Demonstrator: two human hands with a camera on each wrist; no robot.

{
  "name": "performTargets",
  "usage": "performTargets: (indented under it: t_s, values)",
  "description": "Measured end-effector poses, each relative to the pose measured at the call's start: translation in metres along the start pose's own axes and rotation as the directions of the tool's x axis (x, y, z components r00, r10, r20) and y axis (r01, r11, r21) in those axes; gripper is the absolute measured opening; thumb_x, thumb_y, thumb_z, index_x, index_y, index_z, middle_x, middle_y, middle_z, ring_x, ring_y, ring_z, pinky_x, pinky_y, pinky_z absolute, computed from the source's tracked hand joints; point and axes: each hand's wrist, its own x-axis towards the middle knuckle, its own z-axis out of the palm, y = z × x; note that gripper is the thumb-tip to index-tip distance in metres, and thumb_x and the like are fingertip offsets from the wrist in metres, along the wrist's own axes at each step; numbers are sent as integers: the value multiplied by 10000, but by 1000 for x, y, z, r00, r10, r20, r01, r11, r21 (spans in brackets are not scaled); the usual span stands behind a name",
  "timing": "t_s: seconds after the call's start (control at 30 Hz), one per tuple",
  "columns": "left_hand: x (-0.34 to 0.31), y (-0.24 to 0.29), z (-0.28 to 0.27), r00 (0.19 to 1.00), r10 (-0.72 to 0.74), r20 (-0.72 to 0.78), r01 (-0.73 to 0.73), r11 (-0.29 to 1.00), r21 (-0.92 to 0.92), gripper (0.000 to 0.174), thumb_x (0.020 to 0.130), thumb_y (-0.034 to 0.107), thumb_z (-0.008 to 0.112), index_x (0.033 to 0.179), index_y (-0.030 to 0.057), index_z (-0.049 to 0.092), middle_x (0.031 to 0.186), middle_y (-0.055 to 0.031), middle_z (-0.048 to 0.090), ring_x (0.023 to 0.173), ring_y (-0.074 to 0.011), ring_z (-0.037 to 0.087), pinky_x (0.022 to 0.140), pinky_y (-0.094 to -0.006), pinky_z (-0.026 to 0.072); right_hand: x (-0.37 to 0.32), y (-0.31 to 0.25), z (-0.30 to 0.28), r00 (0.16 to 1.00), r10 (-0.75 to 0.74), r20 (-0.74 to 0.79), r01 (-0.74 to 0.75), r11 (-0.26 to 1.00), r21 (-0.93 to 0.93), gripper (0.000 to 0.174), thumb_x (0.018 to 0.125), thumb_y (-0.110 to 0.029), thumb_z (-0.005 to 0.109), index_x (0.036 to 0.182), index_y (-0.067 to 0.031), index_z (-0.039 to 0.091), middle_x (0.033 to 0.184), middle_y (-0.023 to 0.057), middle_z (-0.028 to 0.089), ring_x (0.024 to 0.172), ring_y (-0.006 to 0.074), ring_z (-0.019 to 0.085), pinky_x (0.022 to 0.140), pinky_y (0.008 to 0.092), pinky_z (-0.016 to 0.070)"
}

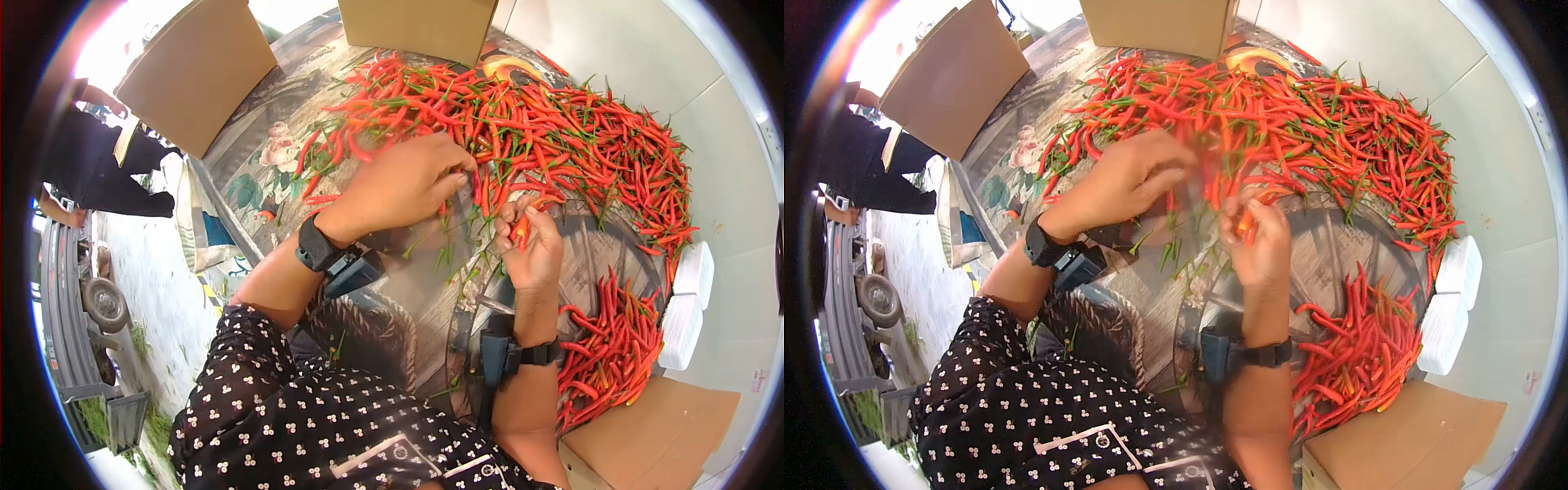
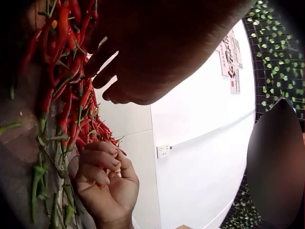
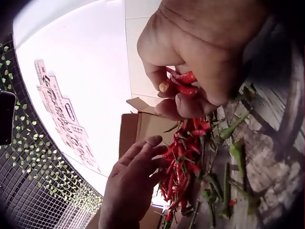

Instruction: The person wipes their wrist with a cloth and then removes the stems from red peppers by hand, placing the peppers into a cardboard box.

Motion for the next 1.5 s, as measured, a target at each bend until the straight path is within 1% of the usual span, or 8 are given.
performTargets:
  t_s: [0.07, 0.13, 0.33, 0.47, 0.57, 0.63, 0.73, 1.5]
  values:
    - [-1, -2, -1, 996, 76, -54, -69, 989, 131, 119, 785, 154, 590, 844, 53, 609, 811, -118, 571, 781, -282, 563, 666, -367, 458, -1, 0, 2, 999, -8, -34, 7, 1000, -24, 82, 844, -138, 494, 874, -70, 528, 760, 96, 538, 602, 189, 506, 474, 250, 366]
    - [-4, 3, -3, 951, -86, 297, 12, 970, 243, 181, 741, 170, 611, 886, 62, 604, 814, -125, 563, 822, -302, 566, 687, -400, 460, -1, 1, 4, 999, -32, -20, 30, 995, -94, 73, 853, -138, 510, 877, -71, 528, 752, 91, 547, 618, 198, 532, 471, 259, 372]
    - [-7, 21, -3, 878, -161, 450, 14, 950, 313, 230, 701, 176, 640, 876, 54, 553, 784, -135, 542, 790, -317, 576, 668, -421, 453, -2, 4, 4, 999, -40, -11, 37, 986, -161, 69, 857, -126, 548, 871, -60, 538, 722, 70, 552, 577, 183, 538, 452, 262, 370]
    - [-7, 20, 1, 916, -57, 396, 29, 997, 76, 135, 701, 115, 566, 805, 32, 546, 758, -162, 578, 736, -351, 571, 652, -431, 441, -3, 5, 5, 999, -50, -2, 48, 970, -238, 73, 856, -121, 549, 845, -50, 539, 699, 62, 548, 547, 165, 530, 442, 262, 364]
    - [-2, 26, -2, 915, -210, 343, 254, 963, -88, 124, 712, 45, 549, 832, 24, 528, 739, -142, 564, 699, -304, 568, 630, -379, 436, -3, 6, 7, 998, -62, -11, 57, 970, -234, 69, 849, -108, 559, 849, -40, 548, 679, 54, 541, 533, 152, 523, 440, 262, 367]
    - [-3, 21, 1, 934, -209, 289, 309, 881, -359, 169, 752, 8, 590, 899, 32, 510, 786, -38, 551, 722, -117, 550, 661, -271, 447, -3, 6, 10, 997, -69, -40, 53, 948, -313, 61, 841, -86, 565, 865, -31, 552, 673, 49, 539, 529, 141, 517, 438, 256, 367]
    - [-3, 17, 7, 955, -155, 252, 268, 813, -517, 168, 773, -27, 583, 917, 30, 517, 789, 21, 531, 750, -59, 520, 662, -242, 441, -3, 7, 12, 997, -66, -31, 49, 921, -387, 101, 834, -98, 596, 910, -54, 546, 679, 48, 529, 537, 155, 510, 437, 259, 353]
    - [-1, 18, -3, 911, -271, 312, 350, 906, -236, 119, 800, 129, 598, 832, 16, 584, 667, -41, 582, 624, -76, 522, 576, -263, 431, -3, 5, 11, 984, -156, -87, 132, 962, -240, 165, 828, -49, 584, 987, -9, 569, 746, 75, 578, 519, 107, 466, 441, 225, 341]
